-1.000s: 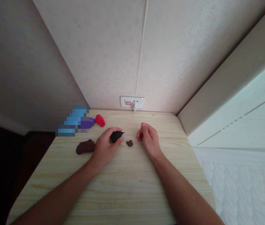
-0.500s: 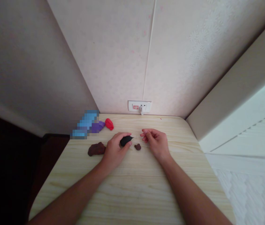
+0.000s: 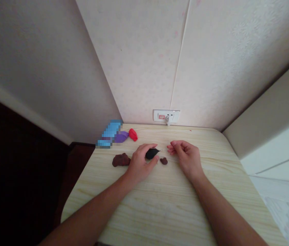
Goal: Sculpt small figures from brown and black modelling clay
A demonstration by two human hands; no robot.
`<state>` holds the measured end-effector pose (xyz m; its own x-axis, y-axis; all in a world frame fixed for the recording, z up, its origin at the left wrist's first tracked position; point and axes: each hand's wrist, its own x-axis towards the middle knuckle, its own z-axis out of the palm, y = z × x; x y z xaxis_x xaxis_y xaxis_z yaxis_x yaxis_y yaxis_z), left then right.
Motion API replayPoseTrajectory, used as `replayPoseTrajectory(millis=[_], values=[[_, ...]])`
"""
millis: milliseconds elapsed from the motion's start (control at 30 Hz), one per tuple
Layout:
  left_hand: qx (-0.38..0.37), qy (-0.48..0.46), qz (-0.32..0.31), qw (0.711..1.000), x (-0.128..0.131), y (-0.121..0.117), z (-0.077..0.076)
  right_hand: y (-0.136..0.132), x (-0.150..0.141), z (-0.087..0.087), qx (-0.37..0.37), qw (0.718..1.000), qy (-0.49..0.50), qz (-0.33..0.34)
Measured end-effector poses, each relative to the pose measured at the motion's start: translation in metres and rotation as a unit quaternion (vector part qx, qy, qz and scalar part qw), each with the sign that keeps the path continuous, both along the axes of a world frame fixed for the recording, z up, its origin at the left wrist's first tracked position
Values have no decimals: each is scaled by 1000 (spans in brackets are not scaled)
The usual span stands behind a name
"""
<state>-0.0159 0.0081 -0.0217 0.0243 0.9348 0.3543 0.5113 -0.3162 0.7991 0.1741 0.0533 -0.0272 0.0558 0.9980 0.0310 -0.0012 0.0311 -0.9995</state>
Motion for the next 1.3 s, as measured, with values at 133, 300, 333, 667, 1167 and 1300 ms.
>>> replayPoseTrajectory(millis=[133,300,333,667,1167,1300], values=[[2,1,-8,1000,-1,0,2,0,0,3,15,1000,-9,6],[4,-2,-9,1000,-2,0,2,3,1,-1,27,999,-12,-20],[4,-4,-8,1000,-2,0,2,4,2,-2,26,999,-8,-21],[-12,-14,2,1000,-2,0,3,1,0,4,16,1000,-5,-9],[-20,-18,1,1000,-3,1,1,0,-3,5,5,1000,26,1],[-18,-16,0,1000,-3,1,1,-2,-4,8,11,1000,-10,12]])
